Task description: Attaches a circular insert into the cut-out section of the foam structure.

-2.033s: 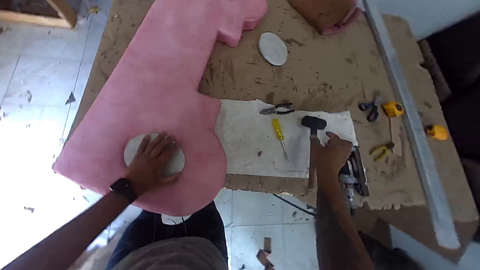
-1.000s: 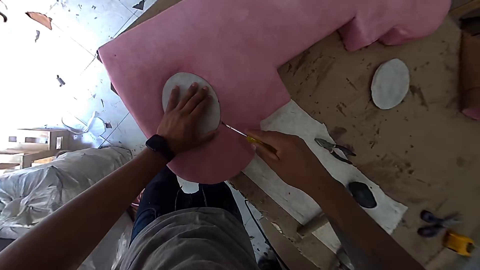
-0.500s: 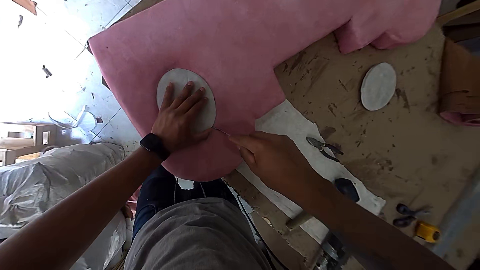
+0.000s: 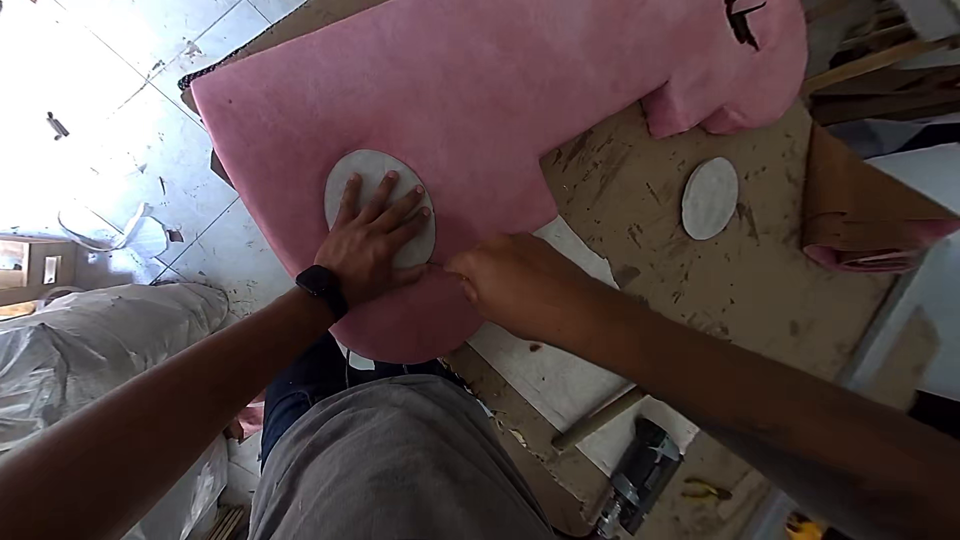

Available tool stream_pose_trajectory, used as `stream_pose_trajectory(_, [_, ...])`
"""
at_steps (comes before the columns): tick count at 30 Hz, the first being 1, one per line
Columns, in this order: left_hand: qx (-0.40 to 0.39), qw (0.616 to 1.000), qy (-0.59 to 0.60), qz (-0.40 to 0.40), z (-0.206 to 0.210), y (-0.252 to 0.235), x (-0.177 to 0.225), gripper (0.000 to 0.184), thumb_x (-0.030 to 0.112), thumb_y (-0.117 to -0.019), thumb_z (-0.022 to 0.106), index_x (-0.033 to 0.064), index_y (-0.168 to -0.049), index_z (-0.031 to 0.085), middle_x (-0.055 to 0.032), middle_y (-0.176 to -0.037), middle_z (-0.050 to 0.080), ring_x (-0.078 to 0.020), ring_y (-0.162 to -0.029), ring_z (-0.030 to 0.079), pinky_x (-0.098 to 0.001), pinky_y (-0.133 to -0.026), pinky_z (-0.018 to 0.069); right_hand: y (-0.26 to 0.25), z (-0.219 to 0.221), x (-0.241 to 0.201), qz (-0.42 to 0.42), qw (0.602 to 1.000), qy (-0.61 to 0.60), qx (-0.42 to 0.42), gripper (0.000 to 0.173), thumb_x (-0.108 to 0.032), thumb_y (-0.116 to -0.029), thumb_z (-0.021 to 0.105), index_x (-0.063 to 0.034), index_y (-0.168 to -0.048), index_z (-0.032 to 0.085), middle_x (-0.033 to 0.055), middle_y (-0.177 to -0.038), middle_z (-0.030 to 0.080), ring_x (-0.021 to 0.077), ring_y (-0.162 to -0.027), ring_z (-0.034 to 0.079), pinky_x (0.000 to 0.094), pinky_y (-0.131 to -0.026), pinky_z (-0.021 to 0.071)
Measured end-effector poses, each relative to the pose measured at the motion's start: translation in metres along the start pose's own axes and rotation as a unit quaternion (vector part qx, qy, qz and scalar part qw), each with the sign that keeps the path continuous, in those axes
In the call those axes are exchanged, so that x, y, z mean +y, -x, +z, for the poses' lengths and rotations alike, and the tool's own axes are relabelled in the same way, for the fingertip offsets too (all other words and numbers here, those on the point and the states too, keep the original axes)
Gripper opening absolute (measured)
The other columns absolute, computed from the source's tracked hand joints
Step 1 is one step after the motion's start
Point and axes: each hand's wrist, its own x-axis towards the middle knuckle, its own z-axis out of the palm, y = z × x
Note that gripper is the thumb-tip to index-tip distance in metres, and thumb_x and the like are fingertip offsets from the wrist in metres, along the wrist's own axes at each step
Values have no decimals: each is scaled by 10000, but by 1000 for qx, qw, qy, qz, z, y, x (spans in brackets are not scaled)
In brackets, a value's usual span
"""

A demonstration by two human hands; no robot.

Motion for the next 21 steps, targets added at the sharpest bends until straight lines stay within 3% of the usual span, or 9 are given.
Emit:
stream_pose_trajectory(4, [-5,1000,-5,6,0,0,-1,822,834,-890,380,343,-1543,477,56,-1704,251,-318,-1598,67,-710,-1230,3,-16,-27,-9,-9,998,22,-53,84,-216,-966,624,-204,-972,707,0,-738,627,198,-689,651,421,-563,537])
stream_pose_trajectory(10, [-10,1000,-5,5,-4,0,0,856,854,-866,400,342,-1549,463,72,-1704,245,-295,-1600,72,-693,-1235,1,-27,-42,-13,-11,996,10,-84,115,-151,-908,675,-170,-1011,724,32,-792,643,232,-728,651,468,-599,540])
stream_pose_trajectory(13, [-2,999,44,-18,-9,-1,2,774,830,-871,445,366,-1485,529,111,-1684,283,-239,-1598,97,-652,-1258,5,-17,-22,0,13,999,-39,31,76,-260,-900,697,-194,-915,733,11,-769,653,216,-735,658,472,-610,540])
stream_pose_trajectory(15, [33,992,107,-66,-13,-10,8,547,660,-995,399,332,-1361,639,91,-1643,374,-209,-1586,162,-630,-1263,20,-9,-4,11,36,979,-106,169,171,-348,-939,643,-207,-896,730,-9,-808,679,196,-795,674,480,-664,542])
stream_pose_trajectory(16, [54,986,122,-101,-11,-16,14,488,566,-1031,369,300,-1318,661,61,-1636,389,-206,-1582,180,-630,-1261,24,-6,6,14,46,956,-162,240,219,-380,-964,613,-206,-932,743,-19,-873,698,174,-853,681,472,-721,558])
stream_pose_trajectory(18, [86,976,87,-179,0,-30,33,464,461,-1024,344,241,-1328,617,31,-1652,354,-211,-1584,163,-658,-1245,31,-2,31,13,32,860,-326,391,302,-399,-1009,581,-175,-882,738,-50,-809,706,97,-759,683,376,-673,576])
stream_pose_trajectory(19, [89,973,49,-206,3,-38,40,475,465,-1021,354,231,-1366,581,16,-1666,321,-227,-1589,140,-683,-1235,33,-4,44,12,-23,778,-432,455,332,-330,-1040,577,-110,-826,705,-15,-753,704,112,-693,691,348,-630,597])
stream_pose_trajectory(21, [67,972,-12,-223,10,-45,49,551,545,-1032,325,241,-1458,496,-17,-1720,178,-264,-1600,68,-721,-1216,32,-5,72,9,-167,582,-608,513,418,-197,-1080,496,-27,-706,575,94,-596,611,242,-533,650,446,-540,611])
